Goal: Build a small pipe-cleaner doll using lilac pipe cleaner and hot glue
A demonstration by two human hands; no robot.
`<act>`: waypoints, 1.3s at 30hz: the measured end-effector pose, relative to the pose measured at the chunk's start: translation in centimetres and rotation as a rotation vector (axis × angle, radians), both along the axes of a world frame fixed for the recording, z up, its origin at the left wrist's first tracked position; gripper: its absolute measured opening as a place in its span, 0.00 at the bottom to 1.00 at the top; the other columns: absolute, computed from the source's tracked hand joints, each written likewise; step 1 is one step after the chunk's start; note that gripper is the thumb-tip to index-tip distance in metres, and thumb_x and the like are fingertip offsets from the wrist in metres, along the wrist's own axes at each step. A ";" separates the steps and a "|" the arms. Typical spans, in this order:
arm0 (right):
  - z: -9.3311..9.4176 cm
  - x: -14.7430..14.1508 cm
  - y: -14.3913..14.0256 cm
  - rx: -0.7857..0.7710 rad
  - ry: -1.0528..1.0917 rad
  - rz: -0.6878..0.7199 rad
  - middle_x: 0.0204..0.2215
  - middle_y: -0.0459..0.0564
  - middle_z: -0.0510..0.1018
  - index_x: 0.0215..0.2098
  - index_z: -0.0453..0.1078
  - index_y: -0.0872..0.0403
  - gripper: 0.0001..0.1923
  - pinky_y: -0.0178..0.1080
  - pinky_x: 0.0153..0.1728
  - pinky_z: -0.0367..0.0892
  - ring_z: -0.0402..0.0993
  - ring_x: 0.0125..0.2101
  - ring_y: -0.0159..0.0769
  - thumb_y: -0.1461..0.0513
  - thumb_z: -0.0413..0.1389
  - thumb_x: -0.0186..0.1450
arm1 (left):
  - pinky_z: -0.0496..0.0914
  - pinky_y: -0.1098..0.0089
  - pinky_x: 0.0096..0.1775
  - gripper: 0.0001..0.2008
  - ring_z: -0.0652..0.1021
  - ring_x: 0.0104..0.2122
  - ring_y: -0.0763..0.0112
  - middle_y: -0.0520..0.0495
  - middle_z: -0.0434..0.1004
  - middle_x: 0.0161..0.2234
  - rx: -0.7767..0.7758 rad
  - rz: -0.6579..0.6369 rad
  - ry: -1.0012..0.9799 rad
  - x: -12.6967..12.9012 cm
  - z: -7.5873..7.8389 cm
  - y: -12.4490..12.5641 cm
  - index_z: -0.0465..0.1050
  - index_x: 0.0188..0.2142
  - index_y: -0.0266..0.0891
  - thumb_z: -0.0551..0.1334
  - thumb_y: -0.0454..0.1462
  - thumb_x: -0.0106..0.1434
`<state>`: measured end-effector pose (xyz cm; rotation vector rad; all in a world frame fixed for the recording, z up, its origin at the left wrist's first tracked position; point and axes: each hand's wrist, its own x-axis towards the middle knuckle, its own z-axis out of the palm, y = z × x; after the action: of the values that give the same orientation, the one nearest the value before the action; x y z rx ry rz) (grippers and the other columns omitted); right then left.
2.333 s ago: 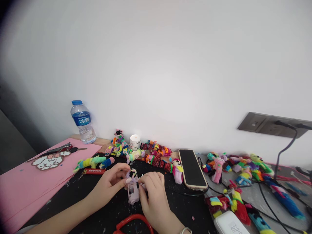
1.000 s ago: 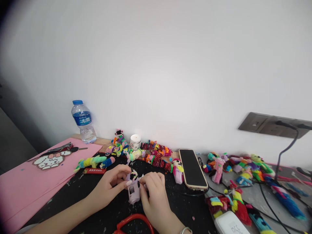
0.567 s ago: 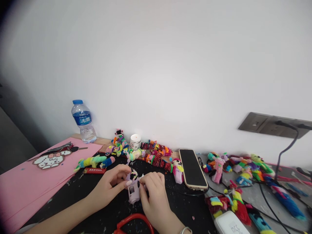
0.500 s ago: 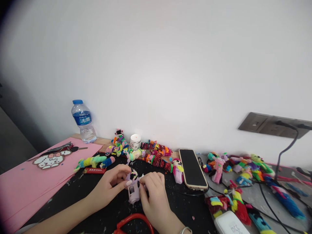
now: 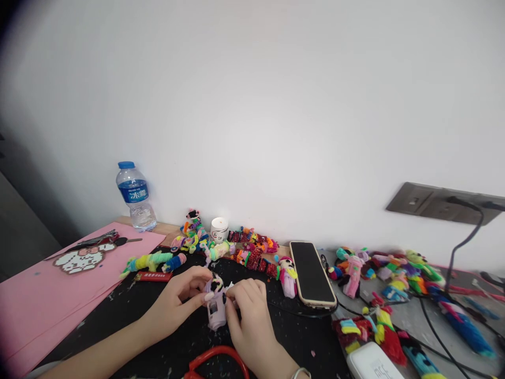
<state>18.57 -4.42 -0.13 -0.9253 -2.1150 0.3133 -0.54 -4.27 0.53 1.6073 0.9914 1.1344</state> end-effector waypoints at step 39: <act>0.2 -0.1 -0.1 0.041 -0.023 -0.026 0.28 0.46 0.70 0.32 0.62 0.53 0.07 0.39 0.32 0.58 0.64 0.29 0.35 0.70 0.47 0.63 | 0.71 0.70 0.34 0.10 0.74 0.33 0.68 0.48 0.72 0.33 -0.002 0.017 0.009 0.0 0.0 -0.1 0.68 0.41 0.40 0.61 0.38 0.58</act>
<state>18.49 -4.50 0.10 -0.9351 -2.1206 0.2462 -0.49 -4.34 0.56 1.6063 1.0128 1.1384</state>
